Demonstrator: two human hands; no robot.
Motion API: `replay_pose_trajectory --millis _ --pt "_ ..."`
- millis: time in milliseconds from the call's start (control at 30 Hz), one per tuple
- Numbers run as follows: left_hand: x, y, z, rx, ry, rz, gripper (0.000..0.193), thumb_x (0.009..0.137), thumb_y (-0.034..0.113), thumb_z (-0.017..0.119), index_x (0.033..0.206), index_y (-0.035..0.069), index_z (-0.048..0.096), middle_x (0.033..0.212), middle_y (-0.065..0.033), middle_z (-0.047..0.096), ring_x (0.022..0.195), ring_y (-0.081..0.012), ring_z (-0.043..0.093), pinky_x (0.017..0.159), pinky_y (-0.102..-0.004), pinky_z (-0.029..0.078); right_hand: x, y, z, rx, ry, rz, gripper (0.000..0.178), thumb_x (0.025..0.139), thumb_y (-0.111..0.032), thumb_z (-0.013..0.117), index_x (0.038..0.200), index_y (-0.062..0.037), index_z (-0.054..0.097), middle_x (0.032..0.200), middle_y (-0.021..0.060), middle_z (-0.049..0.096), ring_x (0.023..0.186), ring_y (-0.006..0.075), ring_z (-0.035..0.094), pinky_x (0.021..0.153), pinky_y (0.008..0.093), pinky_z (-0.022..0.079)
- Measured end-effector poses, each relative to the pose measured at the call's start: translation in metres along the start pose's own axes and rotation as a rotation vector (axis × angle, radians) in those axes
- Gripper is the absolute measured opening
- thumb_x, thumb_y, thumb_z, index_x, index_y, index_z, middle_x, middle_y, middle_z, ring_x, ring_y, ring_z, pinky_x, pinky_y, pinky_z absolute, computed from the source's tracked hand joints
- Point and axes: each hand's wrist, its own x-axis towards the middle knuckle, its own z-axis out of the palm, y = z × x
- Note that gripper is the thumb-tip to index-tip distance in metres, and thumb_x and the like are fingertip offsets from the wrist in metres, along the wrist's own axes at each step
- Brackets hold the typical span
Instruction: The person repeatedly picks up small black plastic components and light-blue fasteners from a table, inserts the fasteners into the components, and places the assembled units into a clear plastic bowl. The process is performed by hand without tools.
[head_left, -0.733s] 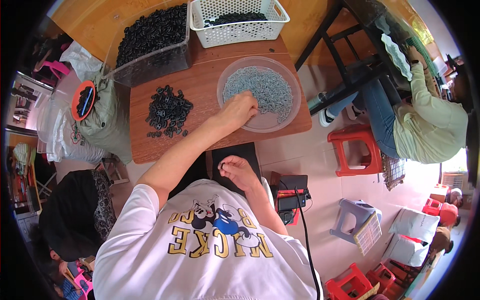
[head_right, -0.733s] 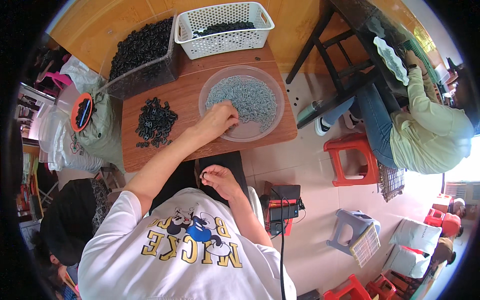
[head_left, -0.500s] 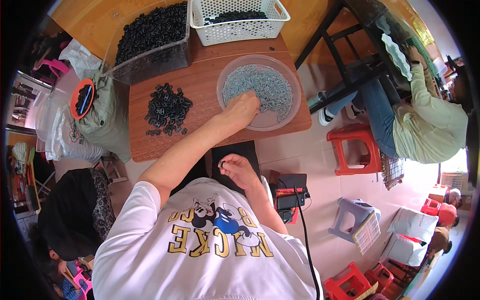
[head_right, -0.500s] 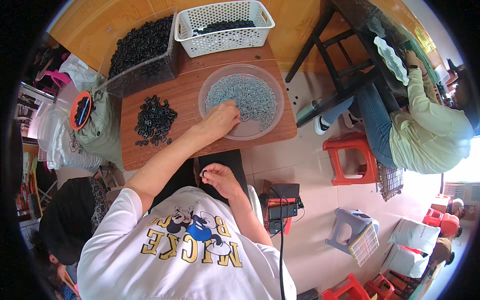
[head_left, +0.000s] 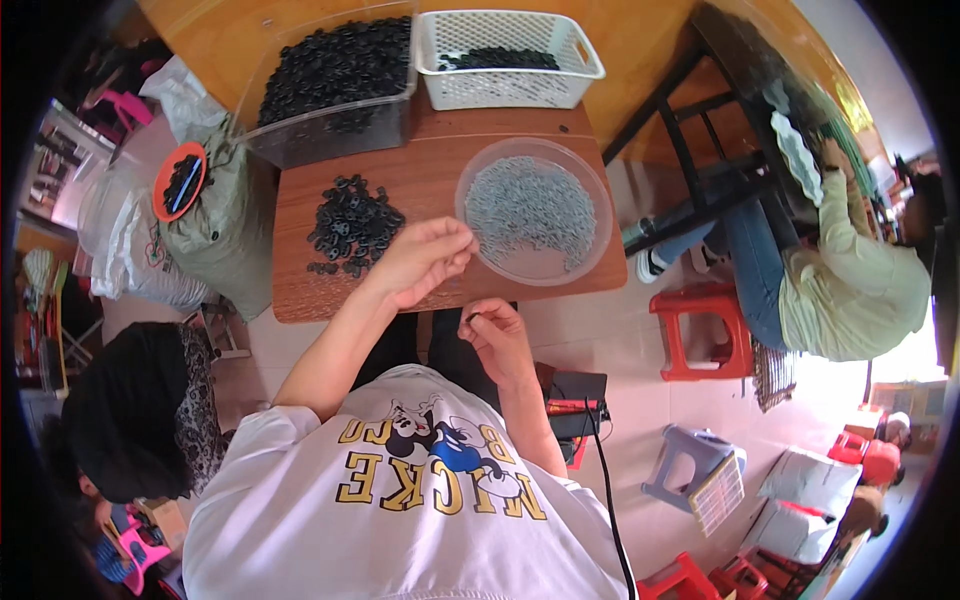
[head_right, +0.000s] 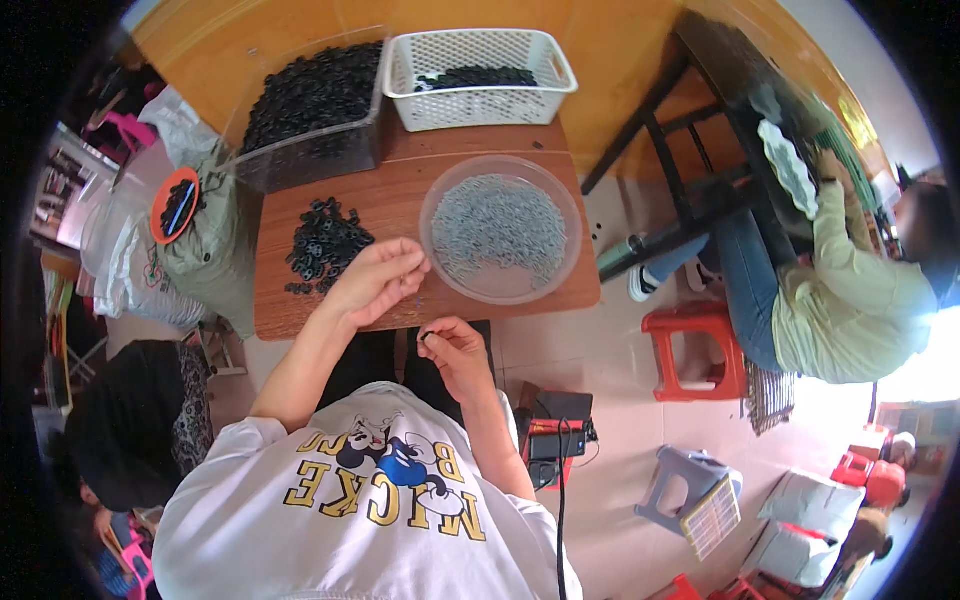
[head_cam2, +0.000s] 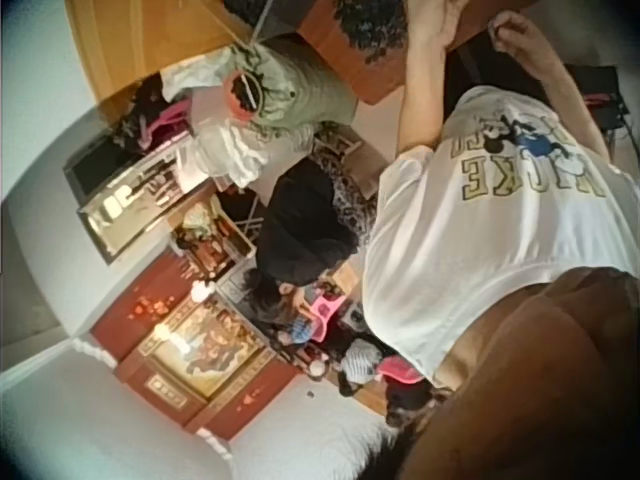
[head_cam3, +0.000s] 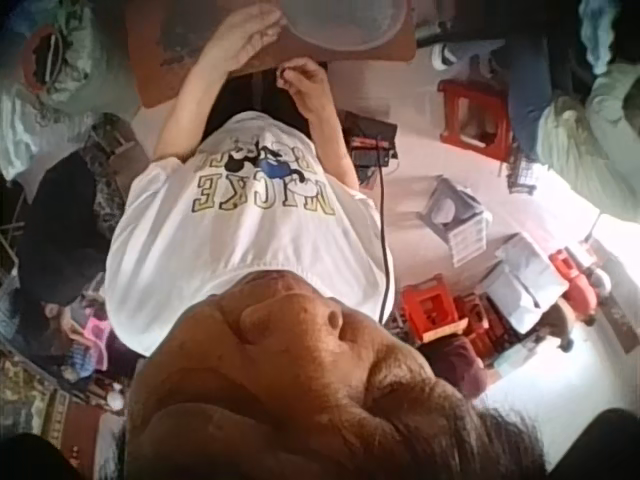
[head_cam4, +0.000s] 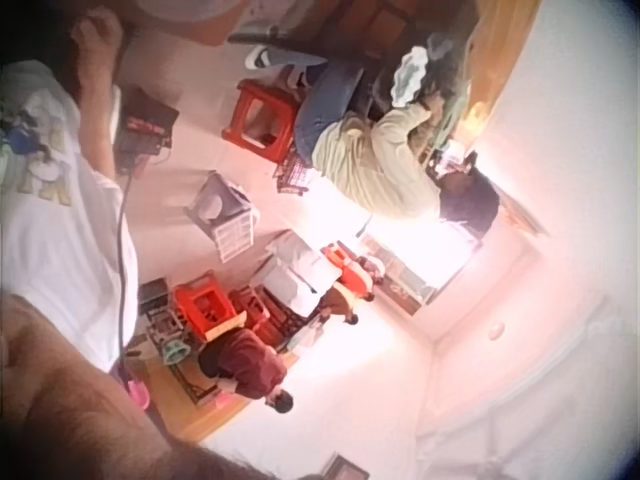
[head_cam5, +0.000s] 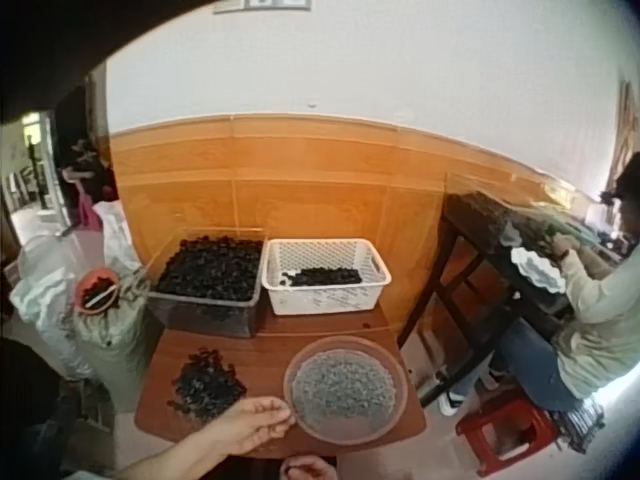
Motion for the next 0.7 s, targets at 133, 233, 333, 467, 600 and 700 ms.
replay_pose_trajectory --millis 133,233,333,467,600,700 --pt "-0.049 -0.002 -0.026 -0.26 0.063 0.022 0.015 0.088 0.006 0.057 0.1 -0.001 0.059 0.085 -0.0043 0.059 0.07 -0.0083 0.055 0.061 -0.0188 0.047 0.028 -0.006 0.042 -0.303 0.044 -0.044 0.016 0.08 0.004 0.06 0.096 0.001 0.061 0.08 0.0072 0.063 0.069 0.0134 0.059 0.066 0.0234 0.048" --pt "-0.074 -0.005 -0.041 -0.346 0.105 0.089 0.013 0.087 0.005 0.058 0.098 -0.001 0.06 0.084 -0.0041 0.06 0.071 -0.0085 0.057 0.063 -0.0192 0.048 0.04 -0.002 0.073 -0.432 0.088 -0.041 0.017 0.08 0.004 0.062 0.097 0.0022 0.063 0.085 0.008 0.065 0.073 0.0132 0.062 0.069 0.0241 0.051" --pt "-0.09 -0.002 -0.05 -0.358 0.16 0.183 0.011 0.087 0.005 0.058 0.096 -0.001 0.061 0.084 -0.0045 0.061 0.072 -0.0088 0.057 0.064 -0.0194 0.049 0.046 0.01 0.093 -0.484 0.033 -0.029 0.017 0.08 0.005 0.062 0.097 0.0046 0.062 0.086 0.0106 0.065 0.074 0.0145 0.064 0.069 0.0253 0.053" --pt "-0.098 -0.001 -0.055 -0.311 0.219 0.279 0.01 0.086 0.004 0.058 0.095 0.0 0.061 0.084 -0.006 0.062 0.07 -0.0096 0.057 0.066 -0.0226 0.051 0.049 0.022 0.104 -0.594 0.037 -0.012 0.016 0.081 0.004 0.062 0.096 0.0061 0.062 0.084 0.0112 0.065 0.072 0.0143 0.063 0.067 0.0249 0.053" --pt "-0.098 -0.006 -0.06 -0.276 0.244 0.278 0.008 0.085 0.002 0.058 0.093 0.0 0.06 0.083 -0.0069 0.062 0.069 -0.0107 0.058 0.066 -0.0255 0.053 0.051 0.027 0.105 -0.682 0.08 -0.026 0.016 0.081 0.002 0.063 0.096 0.0062 0.062 0.084 0.0099 0.065 0.07 0.013 0.062 0.066 0.024 0.053" --pt "-0.095 -0.007 -0.059 -0.243 0.271 0.319 0.009 0.084 0.0 0.059 0.093 0.001 0.06 0.083 -0.0072 0.063 0.069 -0.0113 0.059 0.066 -0.026 0.053 0.051 0.024 0.108 -0.713 0.089 -0.024 0.016 0.081 0.001 0.063 0.096 0.0063 0.063 0.083 0.0093 0.065 0.07 0.0127 0.062 0.066 0.0236 0.052"
